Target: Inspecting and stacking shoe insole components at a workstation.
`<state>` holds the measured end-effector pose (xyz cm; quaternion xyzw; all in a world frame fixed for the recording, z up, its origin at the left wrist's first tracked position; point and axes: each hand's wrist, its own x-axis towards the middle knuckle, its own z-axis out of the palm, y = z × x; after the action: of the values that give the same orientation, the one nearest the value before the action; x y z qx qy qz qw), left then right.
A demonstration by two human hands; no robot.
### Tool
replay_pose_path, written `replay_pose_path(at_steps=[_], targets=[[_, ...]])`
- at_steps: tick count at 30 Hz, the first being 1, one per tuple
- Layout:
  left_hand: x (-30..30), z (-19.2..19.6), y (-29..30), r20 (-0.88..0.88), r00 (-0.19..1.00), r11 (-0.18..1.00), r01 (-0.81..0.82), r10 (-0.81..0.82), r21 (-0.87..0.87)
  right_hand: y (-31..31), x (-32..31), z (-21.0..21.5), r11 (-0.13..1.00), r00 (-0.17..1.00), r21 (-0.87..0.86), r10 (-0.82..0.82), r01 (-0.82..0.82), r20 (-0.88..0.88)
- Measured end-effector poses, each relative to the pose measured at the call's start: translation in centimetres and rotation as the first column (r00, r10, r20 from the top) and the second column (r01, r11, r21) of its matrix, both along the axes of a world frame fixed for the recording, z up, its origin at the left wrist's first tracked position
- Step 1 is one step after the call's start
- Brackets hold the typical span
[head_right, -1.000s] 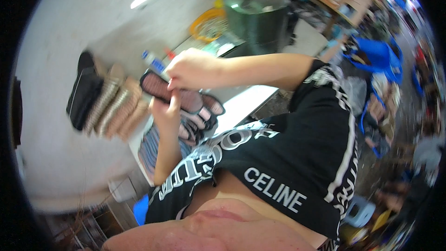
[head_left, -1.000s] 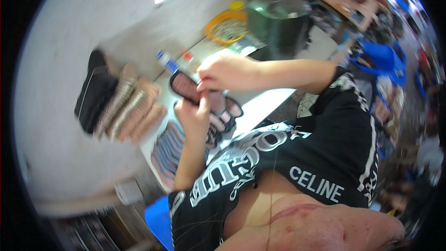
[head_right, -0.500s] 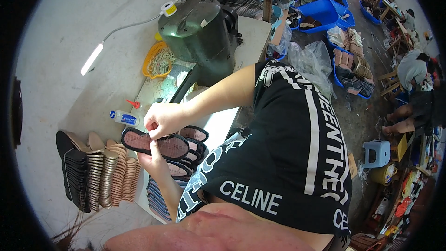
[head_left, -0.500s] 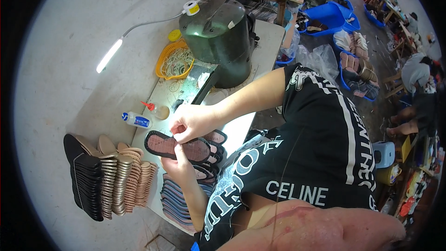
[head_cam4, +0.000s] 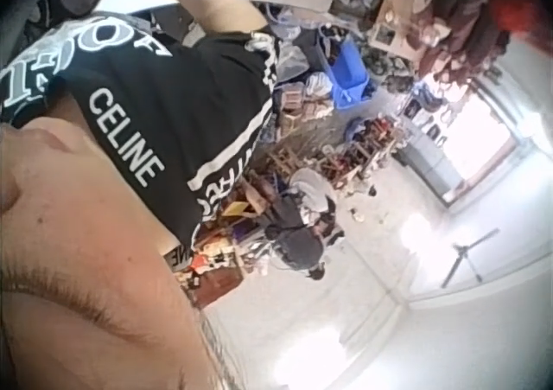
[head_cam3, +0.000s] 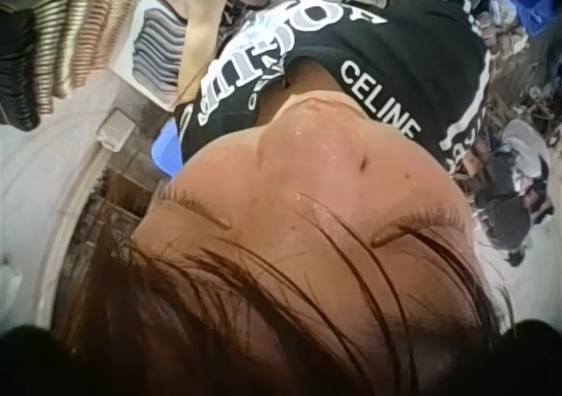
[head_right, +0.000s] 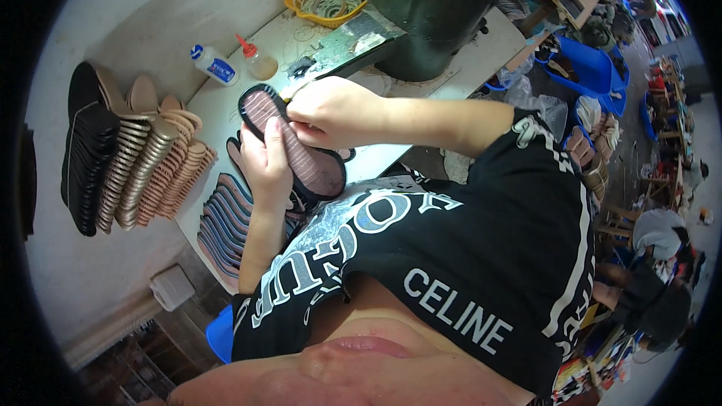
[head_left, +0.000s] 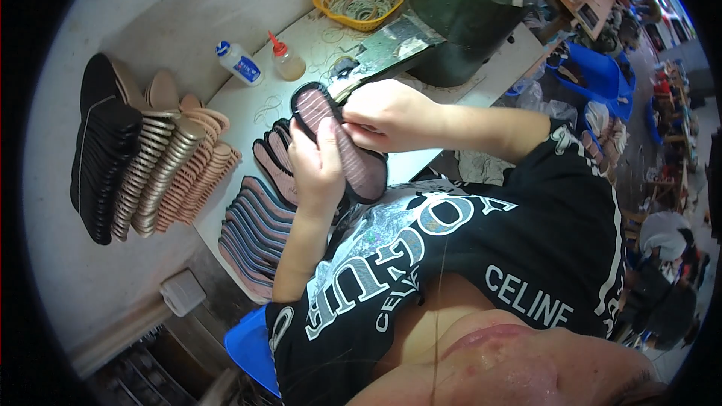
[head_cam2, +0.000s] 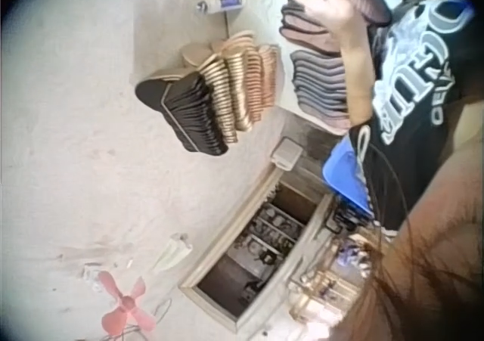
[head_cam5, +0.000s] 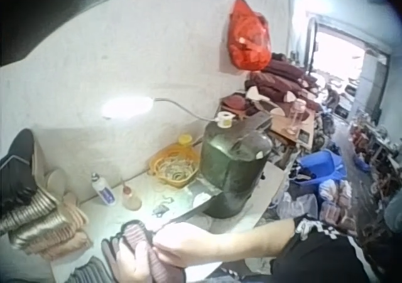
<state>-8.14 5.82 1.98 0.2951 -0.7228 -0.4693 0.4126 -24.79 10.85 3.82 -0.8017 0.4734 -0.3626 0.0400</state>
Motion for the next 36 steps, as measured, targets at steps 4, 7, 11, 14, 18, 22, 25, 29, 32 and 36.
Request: replay_pose_path(at_steps=[4, 7, 11, 14, 18, 22, 25, 29, 32, 36], targets=[[-1.1, -0.1, -0.1, -0.040, 0.995, 0.996, -0.088, 0.088, -0.012, 2.1, 0.3, -0.1, 0.997, 0.971, 0.054, -0.058, 0.046, 0.232], [-0.9, -1.8, -3.4, -0.393, 0.904, 0.821, 0.090, 0.170, 0.563, 3.8, 0.6, -1.9, 0.964, 0.783, 0.266, -0.182, 0.021, 0.595], [-2.0, -4.1, -5.6, -0.327, 0.937, 0.871, 0.054, 0.126, 0.489, 4.8, 1.7, -4.6, 0.445, 0.353, 0.631, -0.559, -0.636, 0.750], [-2.4, -6.1, -7.9, 0.173, 0.945, 0.959, -0.283, 0.276, 0.014, 5.6, 1.5, -4.5, 0.469, 0.326, 0.653, -0.601, -0.594, 0.729], [-3.7, -5.8, -8.2, 0.202, 0.900, 0.912, -0.340, 0.386, -0.232, 5.6, 0.9, -5.1, 0.539, 0.247, 0.637, -0.624, -0.551, 0.741], [-5.0, -6.8, -10.3, 0.277, 0.890, 0.923, -0.298, 0.361, -0.244, 4.1, 0.5, -5.1, 0.624, 0.231, 0.602, -0.573, -0.499, 0.786], [-5.8, -6.2, -12.6, 0.431, 0.861, 0.963, -0.224, 0.268, -0.151, 2.1, 0.7, -5.7, 0.655, 0.160, 0.548, -0.556, -0.521, 0.816], [-2.0, -8.9, -15.0, 0.399, 0.885, 0.968, -0.251, 0.240, -0.026, 0.3, 2.4, -5.1, 0.610, 0.274, 0.627, -0.574, -0.485, 0.771], [0.5, -8.1, -12.4, 0.067, 0.948, 0.950, -0.308, 0.310, -0.045, 1.1, 3.7, -5.1, 0.690, 0.507, 0.601, -0.378, -0.404, 0.775], [4.5, -4.5, -6.9, -0.167, 0.944, 0.955, -0.262, 0.284, 0.143, 2.3, 5.2, -5.4, 0.841, 0.749, 0.432, -0.050, -0.325, 0.660]])
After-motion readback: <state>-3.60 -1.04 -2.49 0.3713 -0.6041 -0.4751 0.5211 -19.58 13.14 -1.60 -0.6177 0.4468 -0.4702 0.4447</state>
